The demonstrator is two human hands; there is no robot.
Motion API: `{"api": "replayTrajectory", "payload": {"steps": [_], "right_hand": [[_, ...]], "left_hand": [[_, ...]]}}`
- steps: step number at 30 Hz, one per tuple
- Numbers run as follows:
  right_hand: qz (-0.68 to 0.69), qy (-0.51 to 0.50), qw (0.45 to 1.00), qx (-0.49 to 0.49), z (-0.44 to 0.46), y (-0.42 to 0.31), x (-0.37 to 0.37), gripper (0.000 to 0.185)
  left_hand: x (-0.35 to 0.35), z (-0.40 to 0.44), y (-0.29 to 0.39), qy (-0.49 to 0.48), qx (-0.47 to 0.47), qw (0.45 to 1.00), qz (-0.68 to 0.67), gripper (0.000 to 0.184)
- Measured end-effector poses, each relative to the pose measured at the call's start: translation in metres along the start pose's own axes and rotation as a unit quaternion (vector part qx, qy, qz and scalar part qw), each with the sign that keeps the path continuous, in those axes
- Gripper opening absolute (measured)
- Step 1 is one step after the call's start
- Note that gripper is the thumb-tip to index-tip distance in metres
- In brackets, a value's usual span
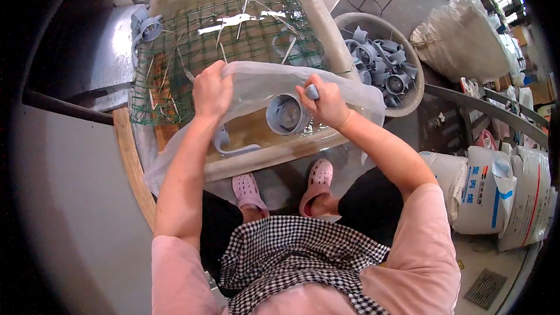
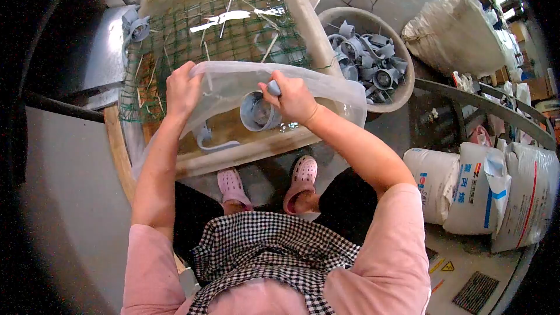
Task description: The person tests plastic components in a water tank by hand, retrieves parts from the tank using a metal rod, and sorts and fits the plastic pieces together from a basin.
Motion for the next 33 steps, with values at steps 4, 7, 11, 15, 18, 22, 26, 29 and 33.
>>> {"api": "replayTrajectory", "payload": {"steps": [4, 7, 11, 15, 18, 22, 26, 29, 33], "right_hand": [[0.038, 0.017, 0.999, -0.035, 0.002, 0.004, 0.007, 0.023], [0.026, 0.035, 0.998, -0.051, 0.002, 0.007, 0.010, 0.023], [0.058, 0.062, 0.993, -0.086, -0.001, 0.019, 0.011, 0.022], [0.068, 0.079, 0.988, -0.118, 0.005, 0.016, 0.020, 0.023], [0.080, 0.116, 0.971, -0.194, 0.006, 0.026, 0.028, 0.029], [0.240, 0.149, 0.886, -0.368, -0.012, 0.069, 0.007, 0.035], [0.355, 0.135, 0.787, -0.487, -0.030, 0.088, -0.014, 0.042], [0.443, 0.153, 0.725, -0.504, -0.025, 0.086, -0.002, 0.038], [0.502, 0.223, 0.670, -0.499, -0.020, 0.102, 0.048, 0.035]], "left_hand": [[-0.004, 0.001, -0.004, -0.008, 0.011, 1.000, -0.003, 0.018], [-0.003, 0.000, -0.001, -0.004, 0.009, 1.000, -0.005, 0.017], [-0.002, 0.000, 0.000, 0.005, -0.005, 1.000, 0.002, 0.017], [-0.003, 0.001, -0.005, -0.005, -0.001, 1.000, 0.014, 0.016], [-0.002, 0.003, -0.006, -0.010, -0.003, 1.000, 0.021, 0.017], [-0.006, 0.004, -0.012, -0.024, 0.022, 0.999, 0.026, 0.018], [-0.008, 0.005, -0.012, -0.018, 0.008, 0.999, 0.035, 0.019], [-0.008, 0.008, -0.018, -0.018, 0.025, 0.998, 0.058, 0.021], [-0.007, 0.010, -0.026, -0.020, 0.037, 0.998, 0.037, 0.024]]}}
Point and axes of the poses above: each hand's wrist, its own z-axis towards the middle knuckle, its own x-axis out of the back of the hand, y = z × x, the point moved 6 cm from there along z, towards the middle knuckle, and after that the axes turned 5 degrees about x, right-handed, at the moved point
